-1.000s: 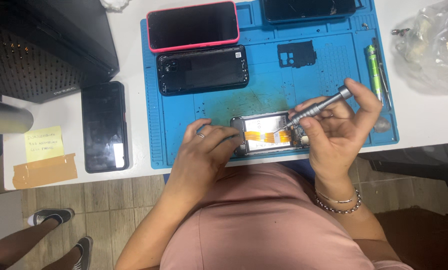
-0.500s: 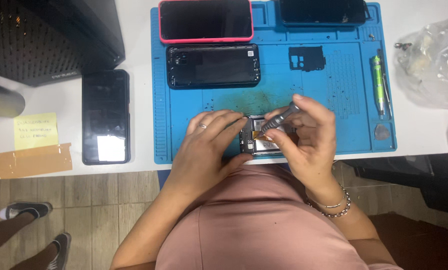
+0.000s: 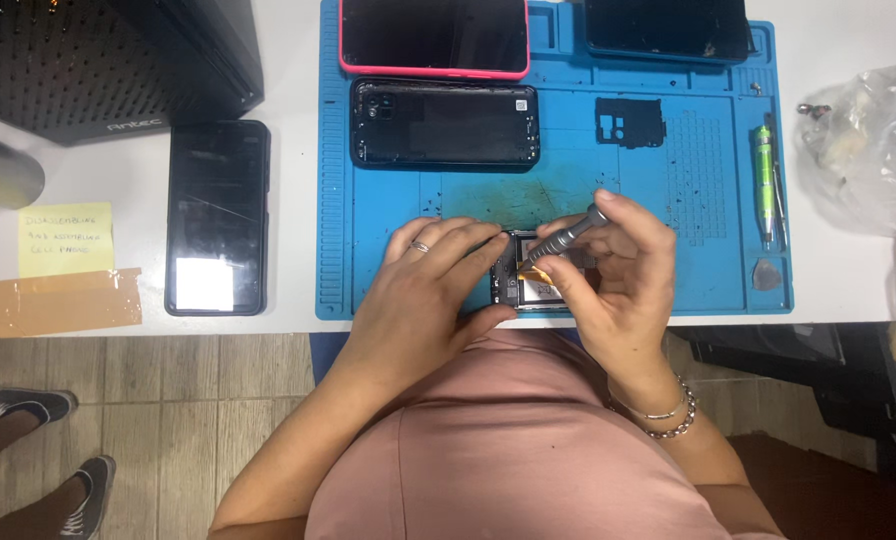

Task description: The person uses a screwdriver to remove screws from a disassembled smartphone on a blue mat. They remove a metal bracket and continue unscrewing components around the battery and motherboard area. The workspace includes other phones and tools nearby.

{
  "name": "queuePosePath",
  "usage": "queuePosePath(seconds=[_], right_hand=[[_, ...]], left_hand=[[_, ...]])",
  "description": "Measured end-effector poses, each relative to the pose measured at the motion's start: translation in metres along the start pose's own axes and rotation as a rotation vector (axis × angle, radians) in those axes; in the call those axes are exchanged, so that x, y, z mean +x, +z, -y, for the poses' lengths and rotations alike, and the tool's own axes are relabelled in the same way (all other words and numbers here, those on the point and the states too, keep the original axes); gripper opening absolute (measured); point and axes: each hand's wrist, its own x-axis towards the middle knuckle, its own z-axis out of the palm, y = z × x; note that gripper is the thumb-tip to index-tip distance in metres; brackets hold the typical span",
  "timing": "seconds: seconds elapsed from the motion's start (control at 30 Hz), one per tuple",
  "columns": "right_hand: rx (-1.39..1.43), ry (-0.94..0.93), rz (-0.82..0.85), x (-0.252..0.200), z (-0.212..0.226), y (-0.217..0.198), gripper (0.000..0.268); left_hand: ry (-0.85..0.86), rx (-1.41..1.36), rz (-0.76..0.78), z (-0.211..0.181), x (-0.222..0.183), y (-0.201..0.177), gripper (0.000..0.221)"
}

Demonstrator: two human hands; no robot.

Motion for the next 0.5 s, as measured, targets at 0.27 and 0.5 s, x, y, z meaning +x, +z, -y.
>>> queuePosePath(seconds=[0.27,0.5], right_hand=[[-0.022,-0.071,0.029,-0.004,-0.011,-0.002,0.063],[0.076,-0.223,0.304,0.004,-0.001,-0.008,0.048]], left_hand=[[0.006,0.002,-0.012,0.001,0.0,0.001,0.056],[0.001,0.005,0.005,0.0,0.001,0.0,0.055]])
